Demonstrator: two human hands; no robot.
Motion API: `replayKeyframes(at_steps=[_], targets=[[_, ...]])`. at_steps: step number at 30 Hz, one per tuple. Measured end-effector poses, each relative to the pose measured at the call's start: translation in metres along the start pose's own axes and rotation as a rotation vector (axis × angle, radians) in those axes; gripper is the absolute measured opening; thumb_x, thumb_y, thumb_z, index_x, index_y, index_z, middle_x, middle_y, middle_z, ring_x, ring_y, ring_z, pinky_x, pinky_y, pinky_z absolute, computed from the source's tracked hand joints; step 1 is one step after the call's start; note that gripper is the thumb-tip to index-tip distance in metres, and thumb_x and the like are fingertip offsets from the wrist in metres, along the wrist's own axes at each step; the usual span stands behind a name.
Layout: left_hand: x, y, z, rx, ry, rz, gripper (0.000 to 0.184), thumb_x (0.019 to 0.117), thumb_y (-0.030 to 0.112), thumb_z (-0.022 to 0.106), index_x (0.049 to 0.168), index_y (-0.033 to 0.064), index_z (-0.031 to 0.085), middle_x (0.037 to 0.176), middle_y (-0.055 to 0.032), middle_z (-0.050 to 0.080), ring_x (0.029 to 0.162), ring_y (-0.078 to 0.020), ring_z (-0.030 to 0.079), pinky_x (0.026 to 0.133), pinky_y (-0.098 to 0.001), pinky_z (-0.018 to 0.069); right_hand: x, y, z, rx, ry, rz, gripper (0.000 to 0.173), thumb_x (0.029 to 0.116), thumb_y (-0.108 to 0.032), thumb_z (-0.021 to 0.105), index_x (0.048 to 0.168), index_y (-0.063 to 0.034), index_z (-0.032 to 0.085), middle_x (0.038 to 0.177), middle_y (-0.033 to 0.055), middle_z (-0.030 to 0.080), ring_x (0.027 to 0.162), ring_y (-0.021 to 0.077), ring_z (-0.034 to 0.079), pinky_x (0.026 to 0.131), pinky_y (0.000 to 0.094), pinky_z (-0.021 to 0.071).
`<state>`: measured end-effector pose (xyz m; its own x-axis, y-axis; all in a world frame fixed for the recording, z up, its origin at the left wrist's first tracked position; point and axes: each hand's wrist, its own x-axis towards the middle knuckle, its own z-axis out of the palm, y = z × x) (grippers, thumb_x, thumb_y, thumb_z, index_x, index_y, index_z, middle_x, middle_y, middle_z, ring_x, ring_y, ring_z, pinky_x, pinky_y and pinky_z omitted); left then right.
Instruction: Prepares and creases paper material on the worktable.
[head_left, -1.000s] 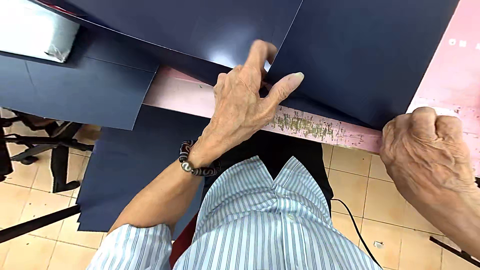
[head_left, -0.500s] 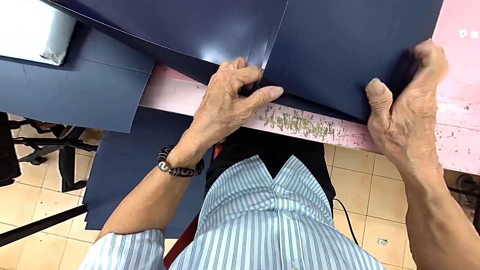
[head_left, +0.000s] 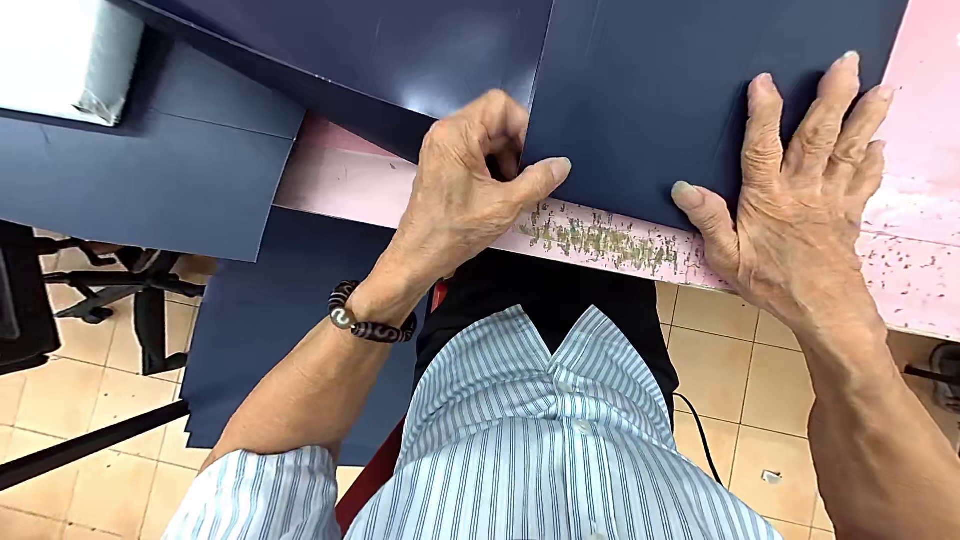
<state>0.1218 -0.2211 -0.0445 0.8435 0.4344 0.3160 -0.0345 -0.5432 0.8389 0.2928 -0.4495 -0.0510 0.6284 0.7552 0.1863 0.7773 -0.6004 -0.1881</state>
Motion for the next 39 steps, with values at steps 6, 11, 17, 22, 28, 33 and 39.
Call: replayKeyframes(at_steps=[6,11,17,22,28,33,39], targets=[[0.006,0.001,0.005,0.122,0.062,-0.064,0.051,0.0862,0.014,0.077,0.123,0.0027,0.043,0.08,0.0023,0.068,0.062,-0.0027,0.059,0.058,-0.0177,0.0488,0.005,-0.002,-0.004,-0.047,-0.129,0.013,0.087,0.0967,-0.079,0.023,0.166,-0.0255,0.023,0.169,0.028,0.01,0.151,0.0605,0.005,0.109,0.0819,0.0111],[0.007,-0.001,0.004,0.261,0.012,-0.048,0.047,0.0905,0.022,0.073,0.123,0.0028,0.044,0.081,0.0033,0.065,0.062,-0.0021,0.056,0.058,-0.0193,0.0461,0.007,-0.001,-0.004,-0.068,-0.151,-0.005,0.083,0.0969,-0.079,0.022,0.165,-0.0307,0.024,0.168,0.0293,0.011,0.151,0.0611,0.007,0.109,0.0836,0.0072],[0.005,0.007,0.002,0.419,-0.058,-0.042,0.043,0.0943,0.027,0.069,0.126,0.0034,0.05,0.08,0.0025,0.062,0.063,-0.0065,0.055,0.058,-0.0248,0.044,0.01,0.003,-0.007,-0.094,-0.169,-0.053,0.082,0.0975,-0.078,0.022,0.164,-0.0303,0.026,0.166,0.0344,0.014,0.149,0.0628,0.011,0.111,0.0809,0.0095],[-0.001,0.028,0.008,0.691,-0.141,0.013,0.045,0.0969,0.02,0.063,0.14,0.0108,0.054,0.123,-0.0186,0.058,0.104,-0.0369,0.059,0.077,-0.0494,0.049,0.014,-0.001,-0.008,-0.019,-0.131,-0.141,0.082,0.1005,-0.068,0.034,0.159,-0.0104,0.038,0.161,0.0407,0.019,0.149,0.0618,0.014,0.116,0.078,0.0087],[0.039,0.036,0.057,0.603,-0.393,0.382,0.025,0.0977,0.003,0.05,0.119,0.0005,0.064,0.12,-0.0185,0.067,0.115,-0.0359,0.064,0.093,-0.049,0.0517,0.012,-0.005,0.004,-0.036,-0.019,-0.124,0.078,0.1008,-0.064,0.034,0.156,-0.0104,0.044,0.161,0.0385,0.024,0.15,0.0586,0.02,0.115,0.0772,0.0123],[0.126,0.047,0.103,0.34,-0.758,0.301,0.06,0.1096,0.048,0.027,0.145,0.0058,0.053,0.141,-0.0163,0.057,0.137,-0.033,0.05,0.112,-0.0597,0.0372,0.011,-0.003,0.01,-0.019,0.056,-0.152,0.077,0.1006,-0.066,0.034,0.141,-0.0066,0.06,0.15,0.0332,0.047,0.146,0.056,0.031,0.114,0.078,0.0146],[0.167,0.05,0.137,0.54,-0.823,0.17,0.066,0.1109,0.049,0.018,0.159,0.0081,0.036,0.168,-0.0123,0.028,0.157,-0.031,0.022,0.121,-0.0673,0.0116,0.012,-0.005,0.011,-0.05,0.024,-0.125,0.076,0.1007,-0.069,0.03,0.146,-0.0151,0.058,0.153,0.0335,0.042,0.147,0.0555,0.03,0.115,0.0769,0.0134]])
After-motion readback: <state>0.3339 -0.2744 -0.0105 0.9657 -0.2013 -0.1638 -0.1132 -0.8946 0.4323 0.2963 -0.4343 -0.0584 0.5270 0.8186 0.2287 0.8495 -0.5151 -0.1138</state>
